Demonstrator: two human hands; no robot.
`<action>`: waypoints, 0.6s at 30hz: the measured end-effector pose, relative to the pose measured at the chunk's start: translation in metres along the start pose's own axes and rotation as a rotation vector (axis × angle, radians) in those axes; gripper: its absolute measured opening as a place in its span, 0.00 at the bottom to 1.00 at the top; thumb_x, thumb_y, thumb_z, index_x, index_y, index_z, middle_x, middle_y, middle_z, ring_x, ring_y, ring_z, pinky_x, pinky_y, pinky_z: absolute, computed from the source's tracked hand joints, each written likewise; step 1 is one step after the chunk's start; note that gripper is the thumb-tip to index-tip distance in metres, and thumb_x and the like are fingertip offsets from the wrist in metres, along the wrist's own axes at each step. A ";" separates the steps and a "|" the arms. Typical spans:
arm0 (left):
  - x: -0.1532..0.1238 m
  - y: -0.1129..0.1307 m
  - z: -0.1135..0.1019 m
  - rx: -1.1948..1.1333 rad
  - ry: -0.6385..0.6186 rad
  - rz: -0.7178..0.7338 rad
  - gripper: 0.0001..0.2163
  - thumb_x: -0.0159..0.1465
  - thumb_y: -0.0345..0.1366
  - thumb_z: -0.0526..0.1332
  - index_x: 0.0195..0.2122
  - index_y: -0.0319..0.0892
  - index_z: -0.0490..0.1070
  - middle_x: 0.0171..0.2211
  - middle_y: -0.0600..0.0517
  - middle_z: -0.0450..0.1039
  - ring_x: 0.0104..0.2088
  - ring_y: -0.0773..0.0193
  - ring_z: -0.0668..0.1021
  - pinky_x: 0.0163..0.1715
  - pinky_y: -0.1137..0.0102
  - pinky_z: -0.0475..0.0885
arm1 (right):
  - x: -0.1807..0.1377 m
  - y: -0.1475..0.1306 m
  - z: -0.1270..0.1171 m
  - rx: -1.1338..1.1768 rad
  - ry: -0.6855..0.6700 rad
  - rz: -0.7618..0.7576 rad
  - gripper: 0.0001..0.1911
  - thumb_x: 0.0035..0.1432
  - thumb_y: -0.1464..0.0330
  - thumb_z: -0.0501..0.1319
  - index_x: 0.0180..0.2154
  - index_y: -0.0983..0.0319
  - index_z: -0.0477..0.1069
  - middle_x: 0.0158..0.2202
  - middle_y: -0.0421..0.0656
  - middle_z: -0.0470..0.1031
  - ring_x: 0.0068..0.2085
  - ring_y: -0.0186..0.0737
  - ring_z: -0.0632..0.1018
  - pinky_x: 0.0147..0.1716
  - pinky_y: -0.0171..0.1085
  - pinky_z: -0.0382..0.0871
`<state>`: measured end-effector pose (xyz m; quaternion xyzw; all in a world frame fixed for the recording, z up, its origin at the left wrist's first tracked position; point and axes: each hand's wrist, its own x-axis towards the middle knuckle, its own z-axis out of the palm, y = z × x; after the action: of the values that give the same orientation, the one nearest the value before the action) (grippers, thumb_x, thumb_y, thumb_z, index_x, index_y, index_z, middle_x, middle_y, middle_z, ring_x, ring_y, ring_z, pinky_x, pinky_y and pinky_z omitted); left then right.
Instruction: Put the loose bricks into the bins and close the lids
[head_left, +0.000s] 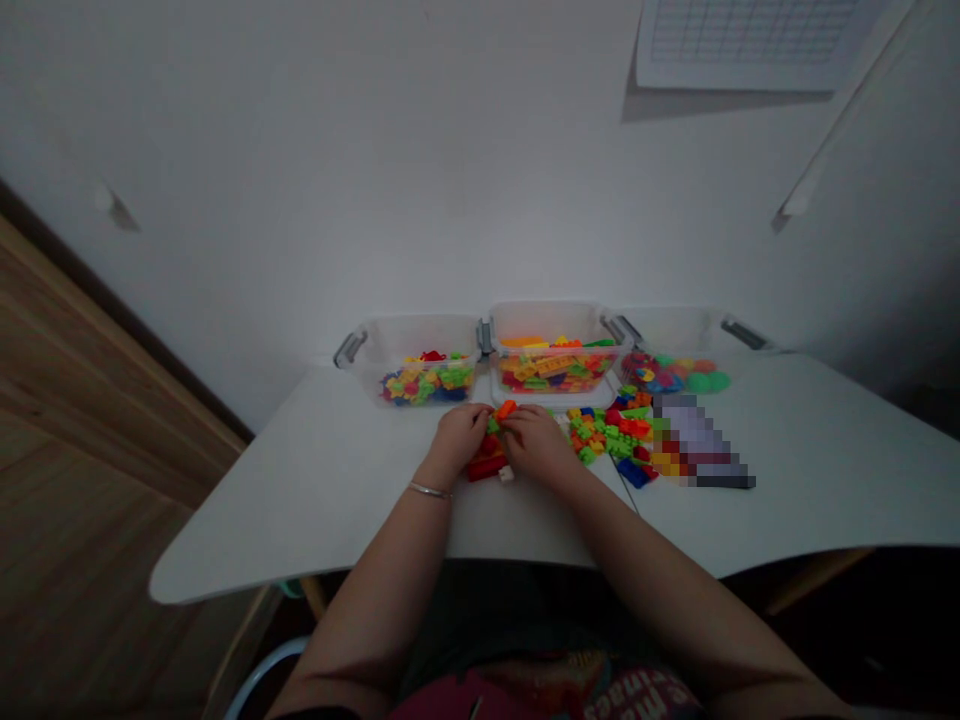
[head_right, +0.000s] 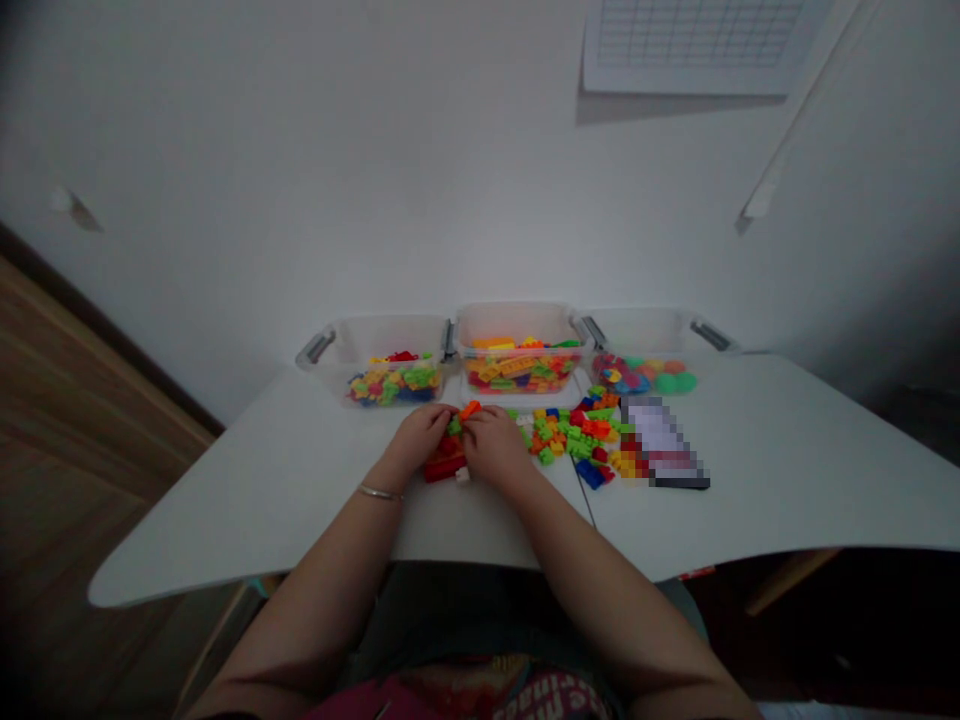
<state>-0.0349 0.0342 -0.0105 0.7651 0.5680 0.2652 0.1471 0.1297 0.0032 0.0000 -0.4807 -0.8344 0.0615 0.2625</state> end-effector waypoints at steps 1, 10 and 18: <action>0.001 0.002 0.001 -0.015 -0.007 0.019 0.15 0.67 0.33 0.49 0.43 0.41 0.76 0.45 0.47 0.79 0.46 0.61 0.78 0.52 0.67 0.69 | -0.003 0.004 0.000 0.019 0.046 0.008 0.16 0.58 0.73 0.55 0.44 0.65 0.78 0.46 0.48 0.79 0.50 0.44 0.73 0.58 0.42 0.61; 0.002 0.016 0.003 -0.069 0.167 0.252 0.20 0.60 0.31 0.60 0.55 0.40 0.69 0.51 0.45 0.75 0.51 0.56 0.75 0.54 0.60 0.68 | -0.014 0.024 0.002 0.247 0.381 -0.021 0.19 0.55 0.74 0.54 0.47 0.60 0.76 0.45 0.47 0.77 0.48 0.45 0.73 0.53 0.47 0.67; 0.000 0.018 0.007 -0.050 0.149 0.280 0.12 0.62 0.34 0.60 0.47 0.42 0.74 0.44 0.47 0.79 0.44 0.57 0.78 0.49 0.61 0.70 | -0.018 0.017 0.008 0.334 0.394 -0.113 0.21 0.54 0.73 0.54 0.48 0.57 0.73 0.45 0.46 0.78 0.48 0.45 0.75 0.53 0.50 0.67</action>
<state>-0.0165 0.0296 -0.0067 0.8113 0.4582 0.3530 0.0852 0.1462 -0.0011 -0.0198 -0.3860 -0.7712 0.0888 0.4984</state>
